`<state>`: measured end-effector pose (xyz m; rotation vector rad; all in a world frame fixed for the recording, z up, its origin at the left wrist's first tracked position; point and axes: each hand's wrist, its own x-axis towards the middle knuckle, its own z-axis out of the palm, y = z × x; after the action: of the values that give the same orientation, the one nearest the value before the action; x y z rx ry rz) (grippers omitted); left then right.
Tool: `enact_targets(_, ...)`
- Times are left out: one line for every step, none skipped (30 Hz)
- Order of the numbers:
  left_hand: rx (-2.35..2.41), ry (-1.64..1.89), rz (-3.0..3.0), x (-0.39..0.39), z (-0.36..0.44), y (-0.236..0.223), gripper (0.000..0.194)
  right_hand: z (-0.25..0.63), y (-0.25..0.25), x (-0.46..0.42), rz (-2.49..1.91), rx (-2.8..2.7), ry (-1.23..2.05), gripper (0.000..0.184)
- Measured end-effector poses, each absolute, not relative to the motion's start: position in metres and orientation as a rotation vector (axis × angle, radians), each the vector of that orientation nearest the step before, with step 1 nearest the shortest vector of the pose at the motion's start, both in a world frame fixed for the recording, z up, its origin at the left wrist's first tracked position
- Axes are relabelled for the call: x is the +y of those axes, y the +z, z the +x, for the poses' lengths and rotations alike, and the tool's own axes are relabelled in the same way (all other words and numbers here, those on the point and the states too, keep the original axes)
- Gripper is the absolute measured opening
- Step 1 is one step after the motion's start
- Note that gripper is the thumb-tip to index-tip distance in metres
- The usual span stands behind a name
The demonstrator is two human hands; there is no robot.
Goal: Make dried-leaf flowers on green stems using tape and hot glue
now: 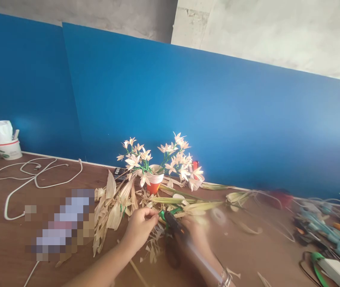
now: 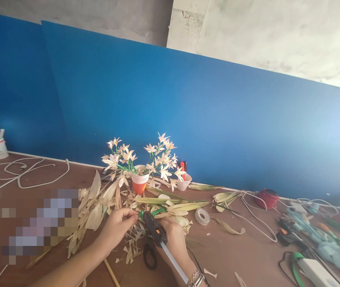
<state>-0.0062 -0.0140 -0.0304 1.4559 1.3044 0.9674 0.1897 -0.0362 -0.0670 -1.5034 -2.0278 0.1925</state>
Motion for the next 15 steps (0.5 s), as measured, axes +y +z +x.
enact_targets(1.303,0.969,1.456,-0.0137,-0.0062,-0.0308,0.025,0.19,-0.0678,-0.0361,-1.5,-2.039,0.189,0.007)
enact_targets(1.305,0.971,1.457,-0.0134,-0.0061,-0.0315,0.025,0.1903,-0.0686,-0.036,-1.499,-2.053,0.187,0.007)
enact_targets(1.307,0.971,1.456,-0.0131,-0.006,-0.0322,0.025,0.1906,-0.0694,-0.0359,-1.498,-2.069,0.19,0.006)
enact_targets(1.308,0.973,1.456,-0.0127,-0.0059,-0.0331,0.025,0.1907,-0.0701,-0.0358,-1.497,-2.081,0.196,0.006)
enact_targets(1.309,0.974,1.455,-0.0124,-0.0059,-0.0341,0.025,0.1908,-0.0707,-0.0358,-1.493,-2.091,0.207,0.006)
enact_targets(1.307,0.975,1.454,-0.0122,-0.0059,-0.0349,0.025,0.1908,-0.0711,-0.0357,-1.493,-2.092,0.215,0.006)
enact_targets(1.306,0.977,1.453,-0.0121,-0.0059,-0.0357,0.025,0.1906,-0.0712,-0.0357,-1.498,-2.087,0.215,0.006)
enact_targets(1.303,0.978,1.453,-0.012,-0.006,-0.0363,0.025,0.1904,-0.0709,-0.0358,-1.504,-2.082,0.211,0.006)
enact_targets(1.302,0.978,1.455,-0.0121,-0.0061,-0.0366,0.025,0.1901,-0.0703,-0.0359,-1.511,-2.076,0.202,0.007)
enact_targets(1.302,0.978,1.459,-0.0122,-0.0062,-0.0367,0.025,0.1897,-0.0695,-0.0362,-1.519,-2.073,0.192,0.008)
enact_targets(1.302,0.978,1.463,-0.0123,-0.0064,-0.0364,0.025,0.1892,-0.0685,-0.0365,-1.522,-2.076,0.186,0.008)
enact_targets(1.304,0.977,1.467,-0.0126,-0.0065,-0.0359,0.026,0.1888,-0.0675,-0.037,-1.521,-2.083,0.187,0.008)
enact_targets(1.306,0.977,1.47,-0.0128,-0.0066,-0.0352,0.026,0.1885,-0.0666,-0.0374,-1.519,-2.094,0.195,0.008)
enact_targets(1.307,0.978,1.471,-0.0131,-0.0066,-0.0344,0.026,0.1883,-0.066,-0.0378,-1.519,-2.099,0.202,0.007)
enact_targets(1.308,0.979,1.469,-0.0134,-0.0066,-0.0335,0.026,0.1884,-0.0658,-0.0379,-1.523,-2.102,0.207,0.007)
